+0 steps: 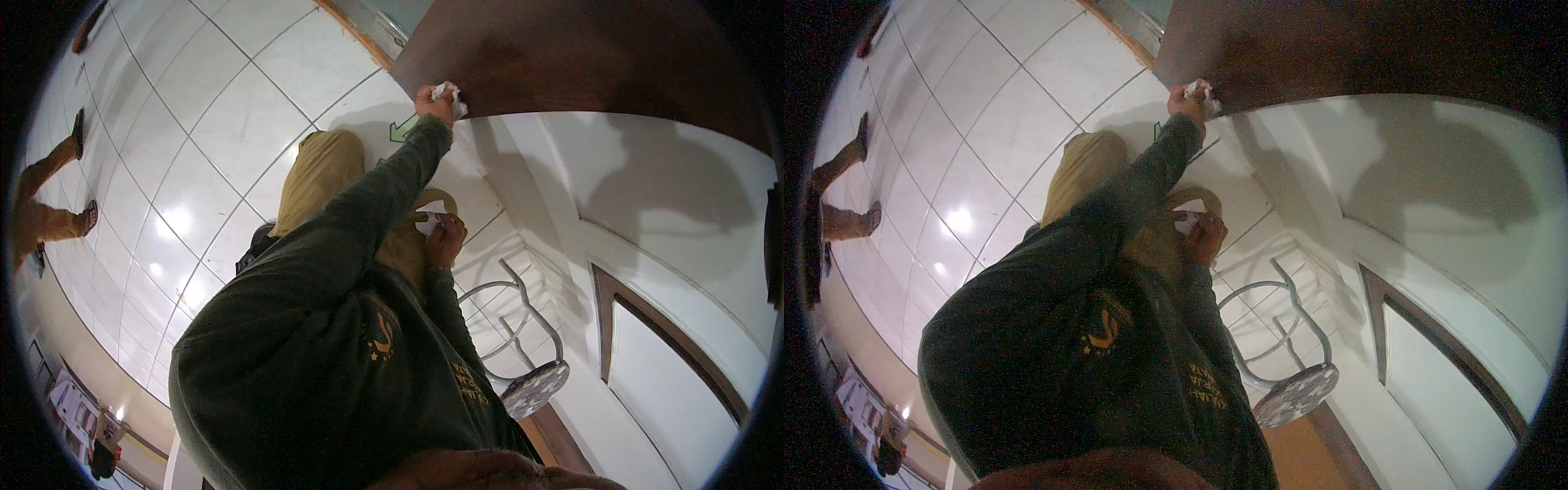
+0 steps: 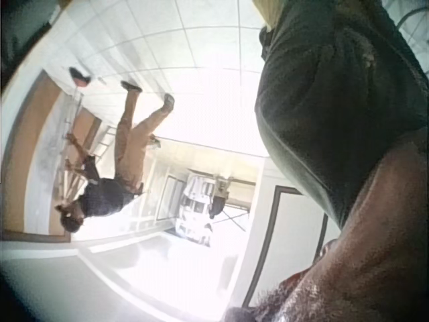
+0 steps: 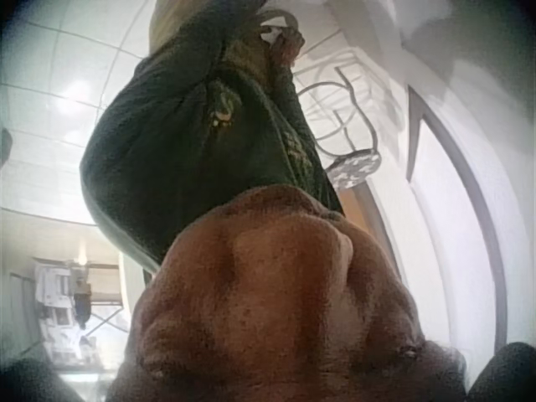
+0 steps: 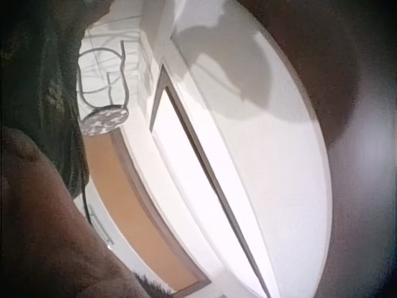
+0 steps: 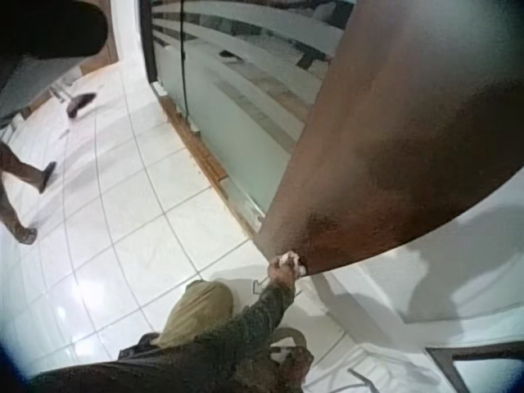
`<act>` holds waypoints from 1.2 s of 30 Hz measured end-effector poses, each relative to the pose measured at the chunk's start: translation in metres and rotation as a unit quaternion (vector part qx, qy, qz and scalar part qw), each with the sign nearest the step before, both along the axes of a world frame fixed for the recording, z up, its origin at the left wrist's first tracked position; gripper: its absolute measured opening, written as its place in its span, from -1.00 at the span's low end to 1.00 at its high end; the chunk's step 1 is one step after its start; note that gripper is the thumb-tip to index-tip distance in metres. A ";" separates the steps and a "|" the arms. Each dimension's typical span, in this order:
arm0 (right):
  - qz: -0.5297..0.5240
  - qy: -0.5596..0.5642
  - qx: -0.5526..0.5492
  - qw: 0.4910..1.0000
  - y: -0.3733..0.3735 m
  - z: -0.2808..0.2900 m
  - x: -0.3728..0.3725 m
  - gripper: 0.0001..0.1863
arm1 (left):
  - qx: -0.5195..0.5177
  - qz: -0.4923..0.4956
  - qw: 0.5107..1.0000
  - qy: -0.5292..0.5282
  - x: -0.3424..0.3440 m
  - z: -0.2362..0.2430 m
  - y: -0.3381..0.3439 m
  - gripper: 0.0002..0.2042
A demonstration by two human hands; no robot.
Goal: The person wipes the top edge and face of a brown wooden door frame with a white cloth, then walks through an office to another doorway and continues wiping the frame.
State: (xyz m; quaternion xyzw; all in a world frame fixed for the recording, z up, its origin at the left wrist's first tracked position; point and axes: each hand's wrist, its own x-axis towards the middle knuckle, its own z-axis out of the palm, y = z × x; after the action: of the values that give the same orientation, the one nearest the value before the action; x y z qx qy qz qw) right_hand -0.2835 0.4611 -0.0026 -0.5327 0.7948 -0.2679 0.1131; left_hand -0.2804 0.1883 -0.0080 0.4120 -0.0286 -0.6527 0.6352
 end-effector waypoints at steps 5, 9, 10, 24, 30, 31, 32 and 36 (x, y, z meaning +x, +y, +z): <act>-0.013 0.002 -0.057 0.998 0.003 -0.005 -0.003 -0.75 | -0.069 -0.085 0.985 -0.132 0.002 0.030 0.010 -0.83; -0.006 -0.010 -0.087 0.996 0.001 -0.009 -0.002 -0.78 | -0.003 -0.022 1.000 -0.001 0.007 0.019 -0.001 -0.80; -0.005 -0.010 -0.086 0.996 -0.002 -0.009 -0.005 -0.78 | -0.002 -0.020 1.000 -0.001 0.004 0.021 -0.002 -0.80; 0.010 0.056 0.036 0.998 -0.018 0.010 0.005 -0.81 | 0.216 -0.205 0.909 0.291 0.047 -0.177 0.072 -0.71; -0.051 0.018 0.129 0.990 -0.012 -0.004 0.008 -0.76 | 0.189 -0.255 0.946 -0.070 0.088 -0.201 0.085 -0.53; -0.068 0.031 0.140 0.987 -0.005 -0.009 -0.003 -0.76 | 0.234 -0.294 0.920 -0.107 0.070 -0.169 0.074 -0.53; -0.047 0.026 0.110 0.992 -0.002 -0.011 -0.010 -0.76 | 0.275 -0.325 0.892 -0.150 0.064 -0.138 0.063 -0.52; 0.007 0.029 -0.018 0.999 -0.019 0.001 -0.002 -0.83 | 0.262 -0.331 0.901 -0.103 0.090 -0.103 0.053 -0.52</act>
State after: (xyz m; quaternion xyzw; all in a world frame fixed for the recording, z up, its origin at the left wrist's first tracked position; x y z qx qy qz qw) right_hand -0.2858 0.4417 -0.0020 -0.5477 0.7890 -0.2658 0.0828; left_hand -0.1905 0.2411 -0.1114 0.5952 -0.0560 -0.7631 0.2453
